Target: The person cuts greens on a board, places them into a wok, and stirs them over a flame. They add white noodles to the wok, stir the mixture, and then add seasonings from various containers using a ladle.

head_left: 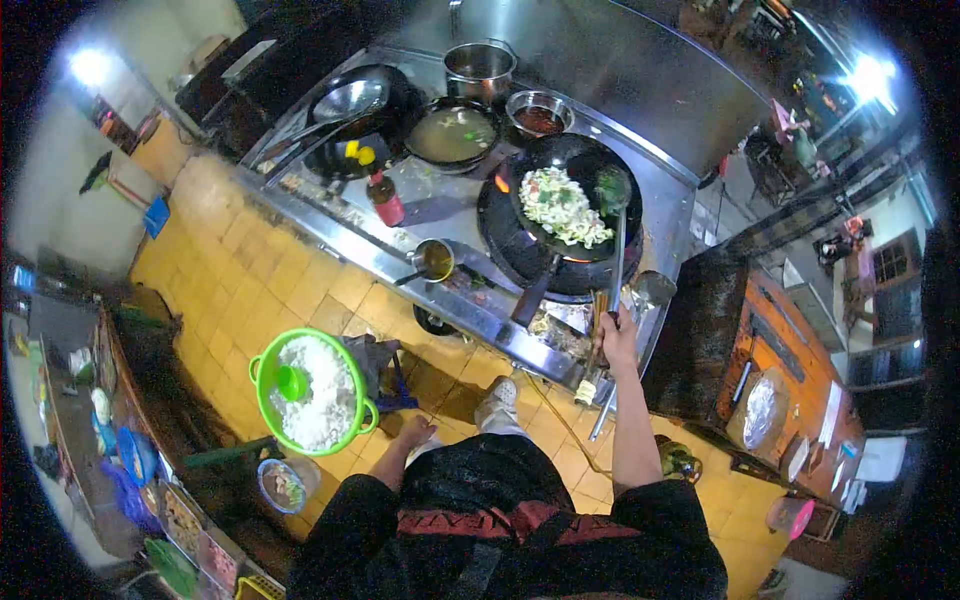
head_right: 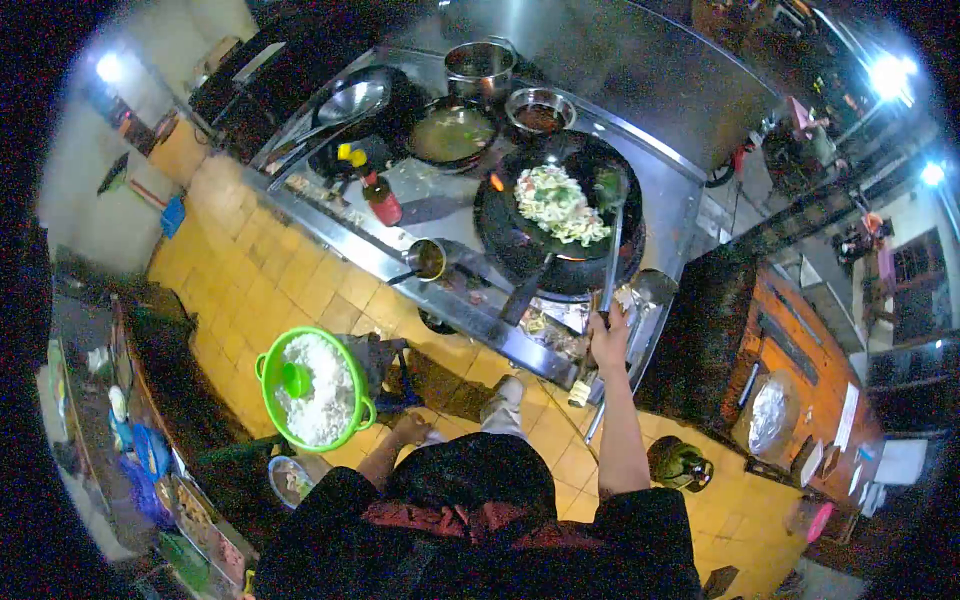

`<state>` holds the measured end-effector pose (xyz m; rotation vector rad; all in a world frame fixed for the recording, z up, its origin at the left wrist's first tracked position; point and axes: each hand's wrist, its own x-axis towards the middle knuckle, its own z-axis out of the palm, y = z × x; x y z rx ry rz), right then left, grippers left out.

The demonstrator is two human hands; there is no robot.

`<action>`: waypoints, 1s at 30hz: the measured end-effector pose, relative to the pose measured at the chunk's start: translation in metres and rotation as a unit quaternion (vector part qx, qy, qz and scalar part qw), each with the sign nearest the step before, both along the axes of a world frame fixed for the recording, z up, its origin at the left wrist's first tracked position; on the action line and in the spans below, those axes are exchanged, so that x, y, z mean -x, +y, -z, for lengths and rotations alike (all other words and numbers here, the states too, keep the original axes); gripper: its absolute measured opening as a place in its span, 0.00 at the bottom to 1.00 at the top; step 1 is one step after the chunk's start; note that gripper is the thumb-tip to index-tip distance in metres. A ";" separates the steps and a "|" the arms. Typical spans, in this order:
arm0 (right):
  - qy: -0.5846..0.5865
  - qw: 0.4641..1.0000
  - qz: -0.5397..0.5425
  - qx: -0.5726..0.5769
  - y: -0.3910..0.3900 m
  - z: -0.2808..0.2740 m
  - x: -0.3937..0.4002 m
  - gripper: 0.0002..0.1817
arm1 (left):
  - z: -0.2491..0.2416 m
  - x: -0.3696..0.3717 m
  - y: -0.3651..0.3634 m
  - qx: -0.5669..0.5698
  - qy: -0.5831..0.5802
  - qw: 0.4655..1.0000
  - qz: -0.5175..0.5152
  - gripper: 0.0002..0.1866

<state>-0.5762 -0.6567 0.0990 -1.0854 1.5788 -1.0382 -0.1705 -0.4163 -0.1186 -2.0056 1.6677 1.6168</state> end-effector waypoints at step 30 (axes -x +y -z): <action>-0.046 0.404 -0.836 0.367 0.476 -0.091 -0.855 0.22 | 0.000 0.084 0.513 0.021 -0.295 0.542 -0.786 0.15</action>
